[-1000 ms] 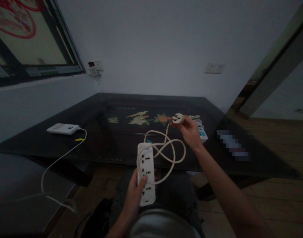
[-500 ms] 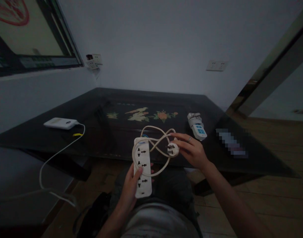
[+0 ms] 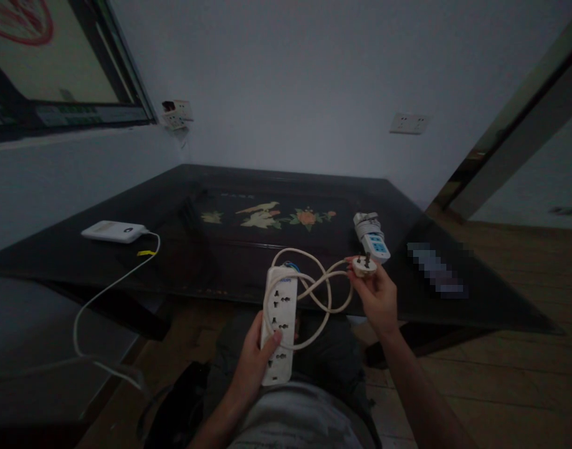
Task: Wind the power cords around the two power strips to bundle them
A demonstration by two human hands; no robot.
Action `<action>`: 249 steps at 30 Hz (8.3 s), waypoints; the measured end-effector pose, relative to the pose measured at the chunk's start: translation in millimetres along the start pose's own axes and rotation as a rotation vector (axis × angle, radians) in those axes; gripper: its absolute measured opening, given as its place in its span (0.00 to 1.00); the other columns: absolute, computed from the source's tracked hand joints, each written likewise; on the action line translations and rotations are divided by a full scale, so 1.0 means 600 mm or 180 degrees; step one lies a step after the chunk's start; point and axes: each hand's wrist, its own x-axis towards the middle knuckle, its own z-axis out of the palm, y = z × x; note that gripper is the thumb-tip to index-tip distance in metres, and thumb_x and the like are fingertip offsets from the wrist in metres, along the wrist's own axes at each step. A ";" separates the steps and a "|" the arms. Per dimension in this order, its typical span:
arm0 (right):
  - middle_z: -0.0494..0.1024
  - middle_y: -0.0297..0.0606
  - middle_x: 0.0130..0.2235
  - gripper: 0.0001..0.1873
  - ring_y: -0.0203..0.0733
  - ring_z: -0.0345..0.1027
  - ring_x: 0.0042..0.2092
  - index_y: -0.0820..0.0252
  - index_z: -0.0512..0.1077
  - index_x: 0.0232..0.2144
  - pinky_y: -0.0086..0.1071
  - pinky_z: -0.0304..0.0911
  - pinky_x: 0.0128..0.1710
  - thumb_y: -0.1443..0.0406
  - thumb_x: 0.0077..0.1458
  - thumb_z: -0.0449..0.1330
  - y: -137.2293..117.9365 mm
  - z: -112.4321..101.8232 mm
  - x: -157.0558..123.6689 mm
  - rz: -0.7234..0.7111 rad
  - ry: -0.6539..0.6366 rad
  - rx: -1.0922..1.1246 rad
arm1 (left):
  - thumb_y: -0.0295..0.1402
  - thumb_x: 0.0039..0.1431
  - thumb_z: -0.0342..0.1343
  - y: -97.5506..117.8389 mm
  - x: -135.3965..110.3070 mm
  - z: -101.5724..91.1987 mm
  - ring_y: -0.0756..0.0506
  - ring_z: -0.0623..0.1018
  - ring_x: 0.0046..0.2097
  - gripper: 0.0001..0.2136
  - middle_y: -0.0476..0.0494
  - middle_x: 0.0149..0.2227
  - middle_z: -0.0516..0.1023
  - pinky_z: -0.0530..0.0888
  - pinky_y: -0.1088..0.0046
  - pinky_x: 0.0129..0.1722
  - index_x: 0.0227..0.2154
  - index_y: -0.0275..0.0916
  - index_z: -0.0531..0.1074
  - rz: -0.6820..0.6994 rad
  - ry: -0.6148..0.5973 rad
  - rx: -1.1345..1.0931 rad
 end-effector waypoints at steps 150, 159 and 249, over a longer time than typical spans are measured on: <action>0.74 0.35 0.28 0.12 0.31 0.56 0.21 0.54 0.73 0.37 0.29 0.57 0.20 0.56 0.52 0.63 -0.029 -0.074 -0.029 0.0399 0.0175 0.0863 | 0.41 0.56 0.56 0.065 0.031 -0.009 0.41 0.80 0.25 0.15 0.46 0.29 0.79 0.75 0.70 0.20 0.40 0.39 0.61 -0.0318 -0.0290 -0.0703; 0.78 0.38 0.29 0.04 0.47 0.72 0.30 0.51 0.77 0.31 0.40 0.70 0.30 0.62 0.52 0.62 -0.077 -0.074 -0.065 -0.0690 -0.0641 -0.0322 | 0.44 0.53 0.59 0.065 0.035 -0.007 0.41 0.81 0.26 0.18 0.46 0.30 0.79 0.75 0.70 0.21 0.40 0.39 0.61 -0.0159 0.0012 -0.0622; 0.77 0.44 0.42 0.12 0.46 0.75 0.39 0.60 0.69 0.43 0.33 0.69 0.32 0.68 0.63 0.47 -0.117 0.137 0.050 -0.1083 -0.2491 -0.3783 | 0.37 0.65 0.42 0.057 0.146 0.058 0.47 0.69 0.37 0.09 0.49 0.32 0.67 0.66 0.72 0.39 0.32 0.40 0.62 0.1989 0.1007 0.1524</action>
